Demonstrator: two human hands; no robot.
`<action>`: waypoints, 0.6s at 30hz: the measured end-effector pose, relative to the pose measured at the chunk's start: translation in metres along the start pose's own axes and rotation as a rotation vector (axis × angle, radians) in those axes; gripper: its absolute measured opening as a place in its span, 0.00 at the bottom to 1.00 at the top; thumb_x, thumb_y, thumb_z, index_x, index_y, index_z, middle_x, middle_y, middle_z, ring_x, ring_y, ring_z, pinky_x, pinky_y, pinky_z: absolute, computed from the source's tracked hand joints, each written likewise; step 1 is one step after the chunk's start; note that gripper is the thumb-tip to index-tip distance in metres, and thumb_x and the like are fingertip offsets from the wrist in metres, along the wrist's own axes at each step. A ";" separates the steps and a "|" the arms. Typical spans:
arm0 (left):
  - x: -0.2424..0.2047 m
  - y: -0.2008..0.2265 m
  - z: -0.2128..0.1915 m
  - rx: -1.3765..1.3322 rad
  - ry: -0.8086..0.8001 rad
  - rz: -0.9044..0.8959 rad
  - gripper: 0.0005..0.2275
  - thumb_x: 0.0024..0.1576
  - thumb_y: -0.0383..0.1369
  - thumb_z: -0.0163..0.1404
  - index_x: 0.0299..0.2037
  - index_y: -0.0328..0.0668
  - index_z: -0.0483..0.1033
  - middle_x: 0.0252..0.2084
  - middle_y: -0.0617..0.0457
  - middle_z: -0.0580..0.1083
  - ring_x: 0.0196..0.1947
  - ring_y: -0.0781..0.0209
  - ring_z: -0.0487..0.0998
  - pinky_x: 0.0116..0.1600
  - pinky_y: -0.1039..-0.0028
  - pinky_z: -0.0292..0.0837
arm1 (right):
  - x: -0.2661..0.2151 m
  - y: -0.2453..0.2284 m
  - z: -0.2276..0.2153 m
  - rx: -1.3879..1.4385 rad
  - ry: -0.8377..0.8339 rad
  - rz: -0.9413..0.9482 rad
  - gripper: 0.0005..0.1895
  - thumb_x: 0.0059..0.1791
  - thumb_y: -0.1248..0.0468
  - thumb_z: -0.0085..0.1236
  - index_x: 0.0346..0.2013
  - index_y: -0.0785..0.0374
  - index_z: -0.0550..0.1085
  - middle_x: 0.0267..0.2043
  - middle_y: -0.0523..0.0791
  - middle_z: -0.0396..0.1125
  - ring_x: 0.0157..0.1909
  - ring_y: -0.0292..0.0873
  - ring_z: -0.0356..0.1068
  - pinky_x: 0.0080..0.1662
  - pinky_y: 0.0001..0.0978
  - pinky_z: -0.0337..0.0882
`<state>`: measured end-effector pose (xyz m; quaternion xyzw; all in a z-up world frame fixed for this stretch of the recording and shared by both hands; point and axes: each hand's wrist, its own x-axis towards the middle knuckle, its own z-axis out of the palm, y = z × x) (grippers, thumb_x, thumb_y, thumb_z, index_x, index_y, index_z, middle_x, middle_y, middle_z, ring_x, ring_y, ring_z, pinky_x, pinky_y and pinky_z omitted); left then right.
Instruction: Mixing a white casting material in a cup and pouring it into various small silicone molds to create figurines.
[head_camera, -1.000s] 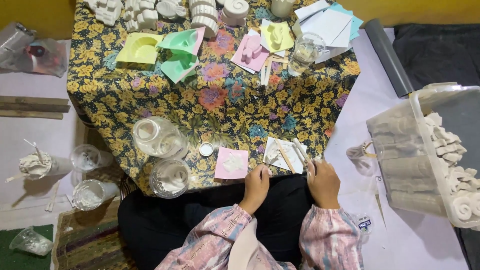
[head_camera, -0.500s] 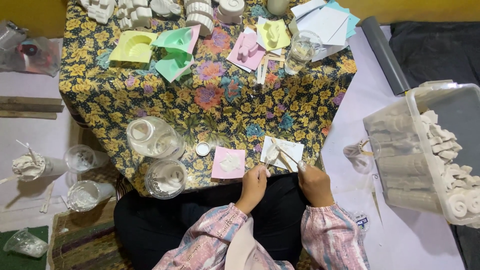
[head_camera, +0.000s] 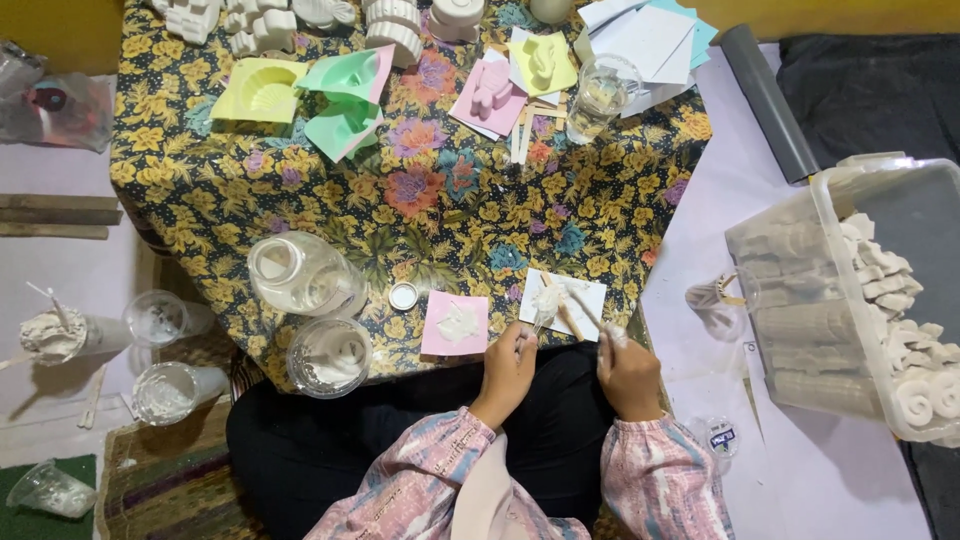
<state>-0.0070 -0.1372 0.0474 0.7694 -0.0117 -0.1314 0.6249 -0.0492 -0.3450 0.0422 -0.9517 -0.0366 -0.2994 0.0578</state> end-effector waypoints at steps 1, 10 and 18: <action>0.001 0.000 0.001 0.005 -0.004 0.004 0.05 0.60 0.29 0.47 0.33 0.40 0.72 0.14 0.55 0.63 0.17 0.60 0.69 0.27 0.72 0.67 | -0.005 0.001 0.006 0.016 0.016 -0.073 0.06 0.52 0.64 0.57 0.35 0.63 0.78 0.17 0.46 0.63 0.21 0.48 0.68 0.26 0.35 0.69; 0.003 0.002 0.003 0.000 -0.031 -0.014 0.07 0.60 0.30 0.48 0.29 0.43 0.71 0.12 0.58 0.62 0.15 0.62 0.68 0.25 0.75 0.65 | 0.016 0.000 0.020 -0.080 0.032 -0.373 0.12 0.49 0.66 0.53 0.20 0.57 0.68 0.15 0.40 0.55 0.17 0.43 0.61 0.22 0.31 0.64; 0.001 0.010 -0.005 0.038 -0.024 -0.024 0.06 0.59 0.31 0.48 0.31 0.41 0.71 0.13 0.52 0.64 0.17 0.54 0.71 0.27 0.69 0.67 | 0.028 0.011 0.024 -0.099 0.026 -0.311 0.11 0.50 0.68 0.52 0.23 0.57 0.68 0.15 0.41 0.54 0.17 0.43 0.61 0.22 0.32 0.62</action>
